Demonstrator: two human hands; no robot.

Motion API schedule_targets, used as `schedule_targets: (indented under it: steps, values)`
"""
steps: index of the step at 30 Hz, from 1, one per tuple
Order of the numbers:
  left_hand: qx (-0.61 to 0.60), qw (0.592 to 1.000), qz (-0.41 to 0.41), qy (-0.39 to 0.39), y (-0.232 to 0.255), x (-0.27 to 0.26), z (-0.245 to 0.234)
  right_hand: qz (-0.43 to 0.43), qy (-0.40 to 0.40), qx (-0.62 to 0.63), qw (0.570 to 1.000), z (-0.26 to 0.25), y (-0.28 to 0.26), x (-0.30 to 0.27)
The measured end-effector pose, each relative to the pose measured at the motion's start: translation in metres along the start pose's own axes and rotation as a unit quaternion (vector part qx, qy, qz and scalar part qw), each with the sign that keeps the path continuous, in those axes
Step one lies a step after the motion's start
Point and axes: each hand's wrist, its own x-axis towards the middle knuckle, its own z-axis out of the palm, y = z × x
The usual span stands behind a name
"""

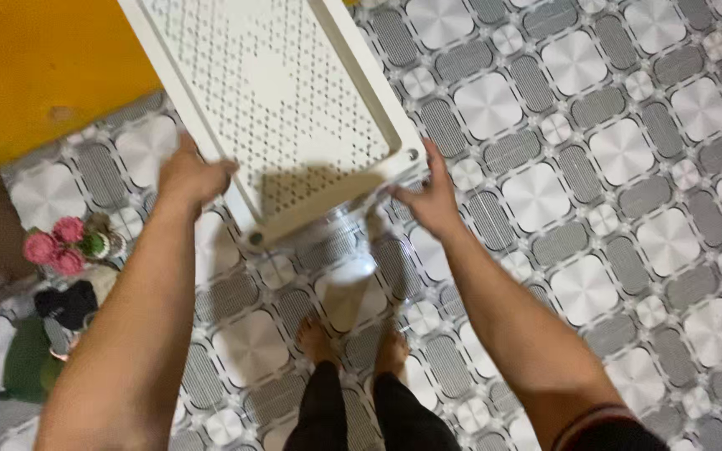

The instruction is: The person clears a white plastic shelf by removing various items including a hat, a black cap, a figurine, a small toy, and a green leafy object. They then disassemble the shelf into its component trays and side panels. Finally, the person reassembles the shelf by connecting the side panels to the trays using white plastic connectors.

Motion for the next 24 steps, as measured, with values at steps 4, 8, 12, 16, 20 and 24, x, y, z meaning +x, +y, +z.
schedule_targets:
  steps: [4, 8, 12, 16, 20, 24]
  values:
    - [0.05, 0.962, 0.261, 0.062, 0.029, -0.013, 0.054, 0.011, -0.091, 0.012, 0.996, -0.002, -0.001, 0.016]
    - [0.155, 0.919, 0.362, -0.011, 0.078, -0.084, 0.132, 0.018, -0.109, 0.024, 0.994, 0.008, 0.009, 0.003]
    - [0.217, 0.914, 0.341, -0.032, 0.088, -0.099, 0.145, 0.03, -0.17, 0.02, 0.985, 0.003, 0.015, -0.011]
    - [0.234, 0.889, 0.392, -0.031, 0.079, -0.095, 0.143, 0.026, -0.209, 0.019, 0.977, -0.001, 0.006, -0.014]
    - [0.217, 0.879, 0.424, -0.016, 0.075, -0.087, 0.128, 0.047, -0.238, -0.036, 0.969, -0.001, -0.014, -0.009]
    - [0.243, 0.881, 0.402, -0.049, 0.08, -0.082, 0.118, 0.035, -0.256, -0.076, 0.963, 0.003, -0.029, -0.004]
